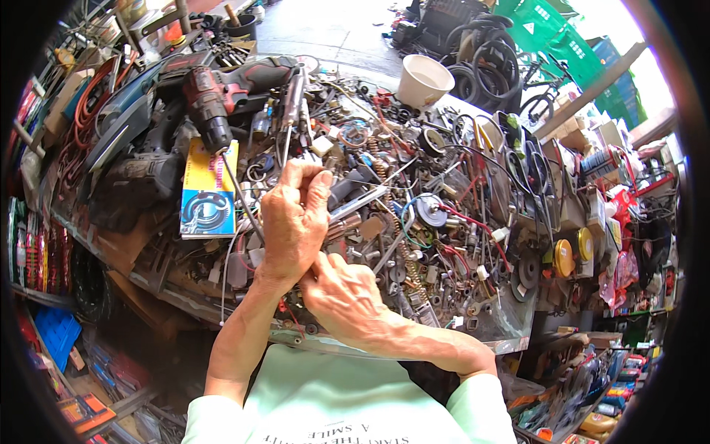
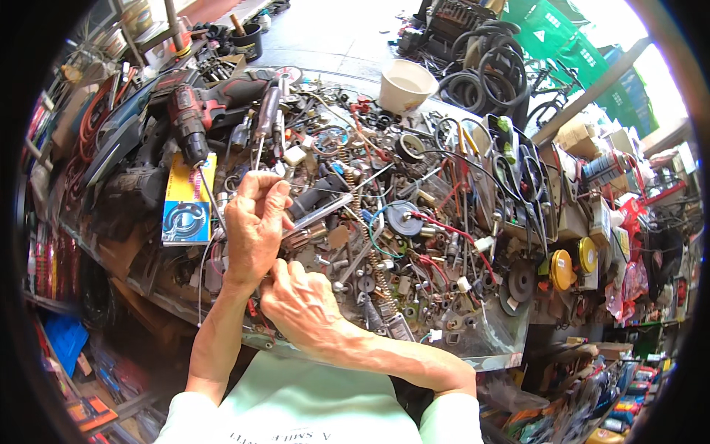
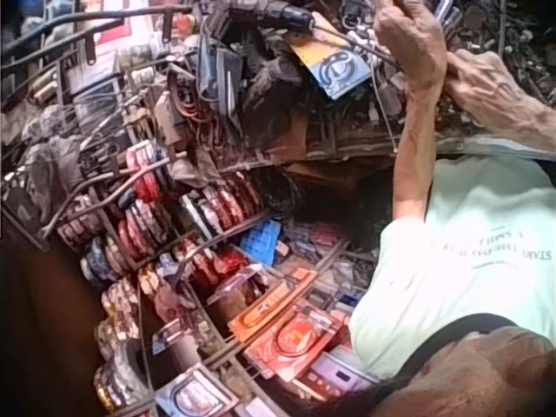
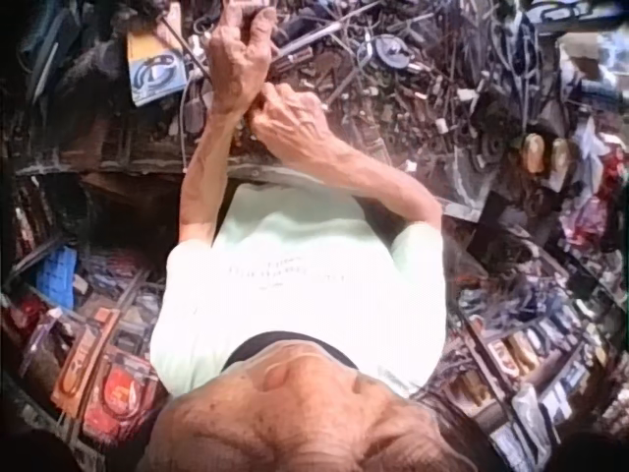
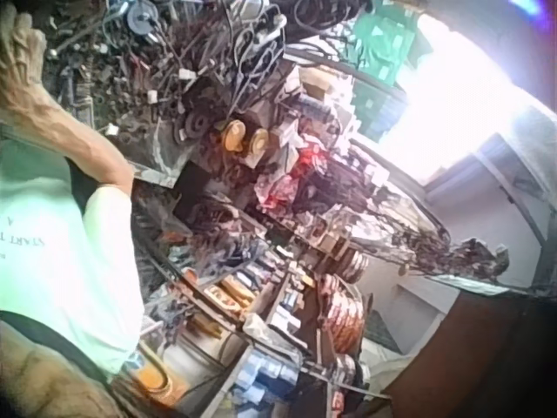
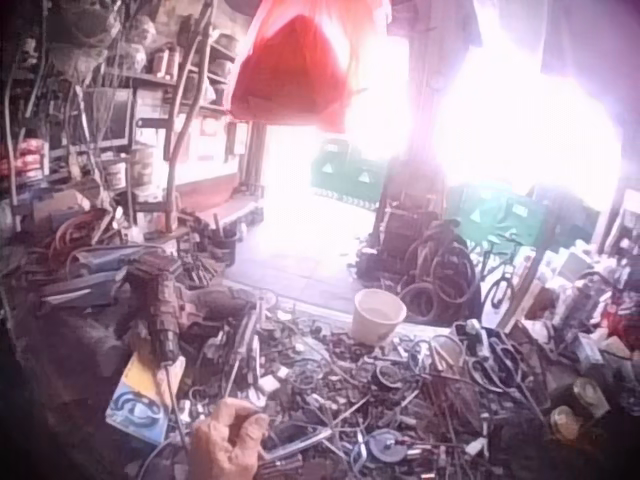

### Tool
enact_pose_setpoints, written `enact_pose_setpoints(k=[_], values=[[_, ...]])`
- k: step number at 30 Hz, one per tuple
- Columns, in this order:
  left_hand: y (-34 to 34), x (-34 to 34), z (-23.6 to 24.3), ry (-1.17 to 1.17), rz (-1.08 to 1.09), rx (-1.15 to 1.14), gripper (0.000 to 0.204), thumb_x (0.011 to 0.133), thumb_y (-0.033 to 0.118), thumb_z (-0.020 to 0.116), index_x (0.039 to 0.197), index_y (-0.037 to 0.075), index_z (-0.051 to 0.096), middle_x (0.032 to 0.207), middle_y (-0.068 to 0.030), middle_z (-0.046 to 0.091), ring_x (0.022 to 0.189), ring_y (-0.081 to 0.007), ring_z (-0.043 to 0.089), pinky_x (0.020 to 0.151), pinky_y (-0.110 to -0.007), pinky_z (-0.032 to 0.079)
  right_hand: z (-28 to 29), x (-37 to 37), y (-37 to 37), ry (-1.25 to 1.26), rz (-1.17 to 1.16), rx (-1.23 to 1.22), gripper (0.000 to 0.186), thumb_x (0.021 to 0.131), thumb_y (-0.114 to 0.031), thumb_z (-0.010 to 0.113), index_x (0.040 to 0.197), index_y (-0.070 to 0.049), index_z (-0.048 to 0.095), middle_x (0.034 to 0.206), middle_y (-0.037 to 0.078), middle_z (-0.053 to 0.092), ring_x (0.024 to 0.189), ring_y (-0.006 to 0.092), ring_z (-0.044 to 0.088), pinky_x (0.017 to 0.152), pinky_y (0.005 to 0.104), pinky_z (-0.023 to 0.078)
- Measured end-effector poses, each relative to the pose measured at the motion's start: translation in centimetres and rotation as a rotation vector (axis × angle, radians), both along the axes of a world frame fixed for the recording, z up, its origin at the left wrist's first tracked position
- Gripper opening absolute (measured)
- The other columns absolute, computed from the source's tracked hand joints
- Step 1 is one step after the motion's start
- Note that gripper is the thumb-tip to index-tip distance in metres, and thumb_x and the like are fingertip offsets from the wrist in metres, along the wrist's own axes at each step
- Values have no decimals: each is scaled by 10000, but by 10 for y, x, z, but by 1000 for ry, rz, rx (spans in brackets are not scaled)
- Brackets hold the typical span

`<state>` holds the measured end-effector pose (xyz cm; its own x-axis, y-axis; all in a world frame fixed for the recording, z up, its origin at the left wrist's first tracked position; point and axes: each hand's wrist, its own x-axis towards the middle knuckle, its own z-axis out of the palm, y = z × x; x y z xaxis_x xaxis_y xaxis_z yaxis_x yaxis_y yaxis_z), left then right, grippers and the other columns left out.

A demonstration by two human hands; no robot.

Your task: The person manipulates small electronic components and wires on a cluttered workbench. They use pliers to strip wire insulation and twist wires together, handling multiple small parts throughout the clip.

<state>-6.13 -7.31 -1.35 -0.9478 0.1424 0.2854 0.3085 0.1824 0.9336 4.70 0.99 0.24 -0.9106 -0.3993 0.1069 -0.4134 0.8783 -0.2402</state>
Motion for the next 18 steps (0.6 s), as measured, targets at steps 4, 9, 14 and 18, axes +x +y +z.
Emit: enact_pose_setpoints(k=[4, 9, 14, 18], values=[[-2, 3, 10, -54, 2, 8, 171, 1000, 174, 612, 988, 3, 603, 768, -31, 631, 572, -66, 575, 518, -224, 479, -2, -3, -2, 24, -21, -16, 219, 716, -81, 659, 906, 29, 651, 935, 149, 559, 789, 265, 611, 571, 383, 518], [-3, 3, 9, -40, 1, -11, 173, 998, 178, 614, 985, 6, 602, 758, -30, 631, 562, -69, 579, 516, -222, 464, 0, -2, -2, -13, -31, -9, 215, 738, -84, 654, 923, 25, 648, 934, 142, 562, 776, 261, 617, 573, 387, 520], [-1, 7, 17, -113, -12, 33, 193, 996, 186, 622, 1013, -6, 604, 758, -44, 629, 559, -73, 576, 510, -232, 477, -6, -3, -1, 69, -21, -57, 128, 754, -119, 648, 814, -7, 634, 795, 111, 588, 722, 243, 637, 531, 378, 505], [-2, 7, 17, -118, -30, 60, 206, 1004, 208, 611, 1028, 3, 601, 765, -43, 627, 558, -71, 569, 517, -226, 477, -2, -5, 2, 97, -3, -30, 134, 716, -108, 664, 790, -15, 603, 689, 103, 606, 643, 233, 654, 511, 358, 504]])
